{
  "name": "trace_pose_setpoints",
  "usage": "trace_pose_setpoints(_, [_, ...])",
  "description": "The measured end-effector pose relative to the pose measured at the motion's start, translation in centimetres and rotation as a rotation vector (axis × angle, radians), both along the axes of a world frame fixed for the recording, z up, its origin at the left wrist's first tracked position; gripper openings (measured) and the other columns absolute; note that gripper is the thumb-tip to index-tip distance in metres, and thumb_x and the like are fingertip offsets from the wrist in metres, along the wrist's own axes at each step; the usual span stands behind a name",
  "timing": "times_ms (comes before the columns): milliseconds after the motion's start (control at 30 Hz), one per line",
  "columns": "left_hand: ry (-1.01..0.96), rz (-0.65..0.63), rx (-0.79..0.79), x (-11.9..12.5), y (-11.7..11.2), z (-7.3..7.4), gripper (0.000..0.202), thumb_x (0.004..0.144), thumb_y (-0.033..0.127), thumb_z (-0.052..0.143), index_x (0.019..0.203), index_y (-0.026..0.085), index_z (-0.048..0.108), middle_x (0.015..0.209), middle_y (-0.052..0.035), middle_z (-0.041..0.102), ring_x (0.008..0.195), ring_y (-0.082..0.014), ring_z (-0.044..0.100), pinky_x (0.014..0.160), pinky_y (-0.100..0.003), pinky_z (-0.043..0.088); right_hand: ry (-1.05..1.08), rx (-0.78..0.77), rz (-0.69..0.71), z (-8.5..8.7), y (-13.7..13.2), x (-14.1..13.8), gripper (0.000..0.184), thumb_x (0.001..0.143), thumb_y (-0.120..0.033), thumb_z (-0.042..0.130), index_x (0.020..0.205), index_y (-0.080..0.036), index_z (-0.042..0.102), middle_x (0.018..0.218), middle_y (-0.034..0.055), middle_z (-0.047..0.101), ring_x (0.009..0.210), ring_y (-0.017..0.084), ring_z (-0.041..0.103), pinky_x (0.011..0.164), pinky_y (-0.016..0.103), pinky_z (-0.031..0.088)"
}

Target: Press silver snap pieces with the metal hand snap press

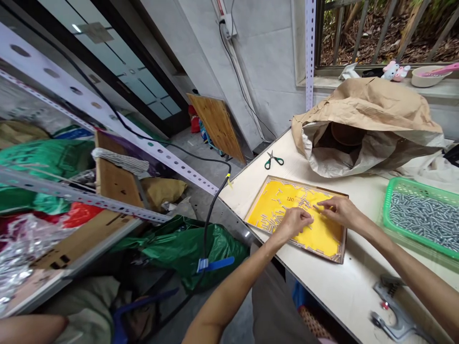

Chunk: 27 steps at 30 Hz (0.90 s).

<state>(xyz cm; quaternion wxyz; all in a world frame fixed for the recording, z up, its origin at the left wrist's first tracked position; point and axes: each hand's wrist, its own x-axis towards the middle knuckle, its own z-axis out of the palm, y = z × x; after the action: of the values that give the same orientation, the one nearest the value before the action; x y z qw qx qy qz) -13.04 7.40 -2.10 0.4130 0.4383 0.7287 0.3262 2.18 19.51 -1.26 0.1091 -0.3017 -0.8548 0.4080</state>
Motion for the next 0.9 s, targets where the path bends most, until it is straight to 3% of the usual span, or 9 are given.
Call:
trace_pose_setpoints(100, [0.287,-0.018,0.096,-0.1,-0.2,-0.8,0.003,0.074,0.015,0.069,0.071,0.015,0.068,0.067,-0.0022,0.066,0.069,-0.0168,0.064,0.072,-0.028,0.051,-0.130,0.190,0.018,0.1,-0.4,-0.6,0.027,0.085,-0.015,0.050,0.101,-0.020,0.071,0.104,0.0099,0.066,0.096,0.021,0.060,0.084,0.031,0.045])
trace_pose_setpoints(200, [0.330,0.079,0.168,0.2,0.1,-1.2,0.011,0.082,0.014,0.061,0.079,0.016,0.071,0.082,-0.0065,0.071,0.081,-0.0194,0.066,0.081,-0.031,0.052,-0.199,0.214,0.021,-0.6,-1.2,-1.9,0.019,0.087,-0.016,0.050,0.088,-0.019,0.069,0.098,0.0112,0.065,0.098,0.023,0.059,0.082,0.031,0.045])
trace_pose_setpoints(267, [0.223,0.158,0.164,0.4,0.4,-1.2,0.016,0.085,0.015,0.057,0.090,0.016,0.072,0.081,-0.0058,0.071,0.075,-0.0177,0.067,0.075,-0.030,0.053,-0.182,0.169,-0.018,-1.2,-1.5,-2.5,0.018,0.085,-0.014,0.049,0.082,-0.018,0.066,0.092,0.0111,0.065,0.091,0.023,0.060,0.078,0.032,0.045])
trace_pose_setpoints(433, [-0.294,0.205,0.050,1.3,0.5,-1.2,0.028,0.090,0.023,0.053,0.111,0.010,0.066,0.050,0.0050,0.055,0.042,-0.0102,0.053,0.047,-0.021,0.047,-0.024,-0.047,-0.055,-2.2,-1.6,-2.5,0.018,0.087,-0.027,0.049,0.088,-0.017,0.064,0.078,0.0043,0.067,0.071,0.017,0.062,0.066,0.028,0.048])
trace_pose_setpoints(567, [-0.282,0.267,0.151,2.6,-0.7,-1.6,0.015,0.084,0.022,0.060,0.091,0.012,0.068,0.059,0.0031,0.060,0.041,-0.0064,0.052,0.043,-0.017,0.045,0.091,-0.193,-0.048,-2.5,-2.4,-1.6,0.030,0.085,-0.044,0.049,0.082,-0.017,0.062,0.069,0.0024,0.066,0.063,0.016,0.060,0.058,0.027,0.048])
trace_pose_setpoints(700, [-0.149,0.254,0.144,2.8,-1.8,-1.7,0.015,0.081,0.027,0.066,0.072,0.014,0.063,0.051,0.0053,0.054,0.037,-0.0053,0.047,0.037,-0.015,0.038,0.110,-0.203,-0.064,-2.5,-3.1,-0.9,0.023,0.075,-0.041,0.054,0.073,-0.019,0.062,0.066,0.0000,0.064,0.061,0.015,0.056,0.057,0.027,0.045])
trace_pose_setpoints(900, [-0.463,0.117,-0.080,0.9,-1.5,-1.0,0.038,0.080,0.048,0.065,0.063,0.014,0.056,0.041,0.0050,0.050,0.033,-0.0062,0.045,0.036,-0.016,0.036,0.006,-0.169,-0.079,-1.8,-3.3,-1.0,0.016,0.072,-0.030,0.051,0.071,-0.020,0.063,0.063,-0.0017,0.062,0.059,0.014,0.056,0.055,0.025,0.043])
